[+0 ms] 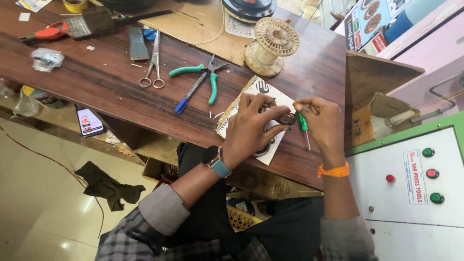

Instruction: The person sits at a workbench and assembles a small mechanical component, holding the part with one hand while using a green-handled screwdriver with the other to tighten it. They repeatedly reposition the part and manipulate small pieces by hand as they work on it.

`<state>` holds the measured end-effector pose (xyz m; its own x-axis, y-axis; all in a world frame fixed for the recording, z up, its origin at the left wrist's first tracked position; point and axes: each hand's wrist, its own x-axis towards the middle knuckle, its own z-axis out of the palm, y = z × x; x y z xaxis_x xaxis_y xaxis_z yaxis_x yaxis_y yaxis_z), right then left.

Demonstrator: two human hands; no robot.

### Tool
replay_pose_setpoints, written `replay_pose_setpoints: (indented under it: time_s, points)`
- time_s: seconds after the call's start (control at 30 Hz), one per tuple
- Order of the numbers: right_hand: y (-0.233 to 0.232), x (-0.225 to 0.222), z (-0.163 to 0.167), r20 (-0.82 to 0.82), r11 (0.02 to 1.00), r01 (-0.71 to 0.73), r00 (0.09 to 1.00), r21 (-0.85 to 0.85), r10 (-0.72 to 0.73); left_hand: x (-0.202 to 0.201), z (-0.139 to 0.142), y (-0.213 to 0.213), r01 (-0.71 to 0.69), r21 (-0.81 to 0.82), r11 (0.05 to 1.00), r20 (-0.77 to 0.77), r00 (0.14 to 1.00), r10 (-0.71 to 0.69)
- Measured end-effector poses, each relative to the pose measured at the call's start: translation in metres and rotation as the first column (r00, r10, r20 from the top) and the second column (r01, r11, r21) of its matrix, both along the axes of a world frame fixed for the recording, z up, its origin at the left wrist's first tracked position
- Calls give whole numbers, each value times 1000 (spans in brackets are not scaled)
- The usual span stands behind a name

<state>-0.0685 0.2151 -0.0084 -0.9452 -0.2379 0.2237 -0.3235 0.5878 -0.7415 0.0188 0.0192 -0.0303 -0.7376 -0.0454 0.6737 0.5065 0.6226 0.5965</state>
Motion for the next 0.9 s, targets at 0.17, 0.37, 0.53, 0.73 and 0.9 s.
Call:
replay_pose_setpoints:
  time_s: [0.17,0.37,0.53,0.73,0.9]
  points:
    - [33,31,-6,23,985,-42,999,-168,47,-3,5,7,20,58,998,71,997,-24]
    - [32,66,-20,-179,998,-57,983,-37,50,-7,-2,21,16,55,998,83,996,-20]
    - [10,71,-40,-357,986,-159,925,-49,132,-10,-11,9,43,-176,983,-132,989,-67]
    - [4,76,-49,-279,987,-161,947,13,159,-6,-17,-7,51,-392,919,-231,961,-152]
    - [14,78,-30,-290,989,-145,948,-30,130,-8,-18,-10,144,-237,961,-194,962,-192]
